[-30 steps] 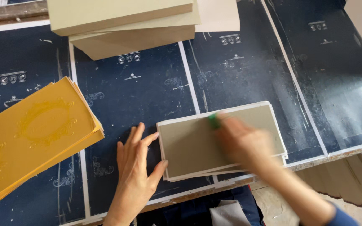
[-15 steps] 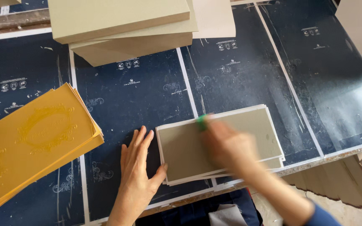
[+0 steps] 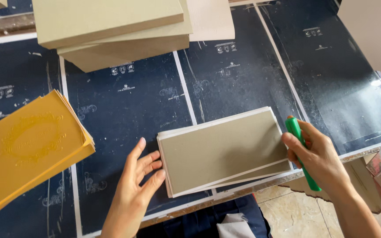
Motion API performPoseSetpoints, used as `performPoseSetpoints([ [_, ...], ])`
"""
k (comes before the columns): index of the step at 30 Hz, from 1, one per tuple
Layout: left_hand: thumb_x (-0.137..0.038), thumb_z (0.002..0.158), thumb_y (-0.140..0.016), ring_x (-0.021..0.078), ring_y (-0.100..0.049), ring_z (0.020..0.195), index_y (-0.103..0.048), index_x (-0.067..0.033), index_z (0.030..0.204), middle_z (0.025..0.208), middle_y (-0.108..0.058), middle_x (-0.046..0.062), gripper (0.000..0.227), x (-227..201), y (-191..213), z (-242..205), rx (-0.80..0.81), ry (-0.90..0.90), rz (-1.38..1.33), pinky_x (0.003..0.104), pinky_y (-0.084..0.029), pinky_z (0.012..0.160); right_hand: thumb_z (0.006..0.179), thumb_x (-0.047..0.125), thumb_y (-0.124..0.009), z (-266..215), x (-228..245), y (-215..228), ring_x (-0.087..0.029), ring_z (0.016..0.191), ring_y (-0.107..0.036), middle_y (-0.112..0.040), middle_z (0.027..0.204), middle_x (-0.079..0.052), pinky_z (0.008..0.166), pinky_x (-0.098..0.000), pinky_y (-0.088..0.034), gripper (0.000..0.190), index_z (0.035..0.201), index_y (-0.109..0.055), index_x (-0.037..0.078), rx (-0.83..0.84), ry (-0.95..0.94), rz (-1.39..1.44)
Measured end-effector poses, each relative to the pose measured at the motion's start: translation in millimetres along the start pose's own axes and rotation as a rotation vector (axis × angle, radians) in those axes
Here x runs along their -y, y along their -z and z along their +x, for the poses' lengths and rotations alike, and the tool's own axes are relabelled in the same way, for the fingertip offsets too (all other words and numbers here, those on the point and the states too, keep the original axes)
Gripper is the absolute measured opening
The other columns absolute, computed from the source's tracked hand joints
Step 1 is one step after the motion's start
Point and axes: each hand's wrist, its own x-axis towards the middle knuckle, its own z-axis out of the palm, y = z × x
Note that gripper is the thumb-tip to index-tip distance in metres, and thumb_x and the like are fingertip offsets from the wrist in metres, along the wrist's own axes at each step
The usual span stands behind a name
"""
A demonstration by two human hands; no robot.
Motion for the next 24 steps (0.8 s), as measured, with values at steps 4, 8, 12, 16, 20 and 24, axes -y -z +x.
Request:
performPoseSetpoints([
  [4, -0.015, 0.077, -0.069, 0.0165, -0.059, 0.105, -0.028, -0.0193, 0.157, 0.127, -0.063, 0.011, 0.090, 1, -8, 14, -0.045, 0.083, -0.165, 0.030, -0.051, 0.100, 0.088, 0.006, -0.067, 3, -14, 1, -0.019, 0.048, -0.038, -0.045, 0.060, -0.013, 0.047, -0.0329, -0.030, 0.026, 0.110, -0.063, -0.006, 0.016, -0.012, 0.234],
  [8, -0.017, 0.077, -0.070, 0.0148, -0.058, 0.102, -0.029, -0.0187, 0.157, 0.124, -0.061, 0.005, 0.090, 1, -10, 18, -0.053, 0.073, 0.016, 0.028, -0.052, 0.093, 0.081, -0.002, -0.065, 8, -16, -2, -0.021, 0.049, -0.039, -0.056, 0.089, -0.016, 0.044, -0.0317, -0.025, 0.056, 0.136, -0.057, -0.004, -0.051, -0.153, 0.391],
  [12, -0.005, 0.079, -0.067, 0.0139, -0.065, 0.092, -0.065, -0.0113, 0.125, 0.102, -0.061, 0.003, 0.047, -2, -13, 15, -0.024, 0.017, 0.040, 0.025, -0.055, 0.088, 0.078, -0.002, -0.069, 21, -47, 6, -0.012, 0.045, -0.034, -0.042, 0.067, -0.005, 0.042, -0.0253, -0.022, 0.038, 0.114, -0.056, -0.003, 0.031, -0.199, 0.509],
  [16, -0.004, 0.082, -0.064, 0.0164, -0.059, 0.120, -0.061, -0.0108, 0.107, 0.118, -0.052, 0.004, 0.026, -3, -5, -2, -0.037, -0.297, 0.020, 0.029, -0.059, 0.104, 0.074, -0.009, -0.070, 12, -57, 27, -0.018, 0.043, -0.039, -0.039, 0.054, -0.009, 0.038, -0.0296, -0.025, 0.026, 0.076, -0.045, -0.003, 0.047, -0.034, 0.570],
  [20, 0.006, 0.085, -0.060, 0.0149, -0.055, 0.111, -0.057, -0.0130, 0.108, 0.119, -0.051, 0.005, 0.030, -7, -7, -10, -0.044, -0.593, -0.025, 0.027, -0.049, 0.091, 0.078, -0.004, -0.066, 6, -41, 32, -0.017, 0.044, -0.037, -0.041, 0.060, -0.009, 0.040, -0.0278, -0.024, 0.033, 0.111, -0.058, -0.005, 0.068, 0.109, 0.542],
  [24, -0.010, 0.090, -0.057, 0.0144, -0.059, 0.103, -0.046, -0.0107, 0.124, 0.114, -0.060, 0.008, 0.036, 20, -12, 11, 0.044, -0.451, -0.018, 0.026, -0.047, 0.092, 0.072, -0.009, -0.073, 34, -62, 16, -0.021, 0.044, -0.042, -0.047, 0.061, -0.012, 0.036, -0.0328, -0.030, 0.031, 0.100, -0.061, -0.006, 0.109, -0.036, 0.481],
])
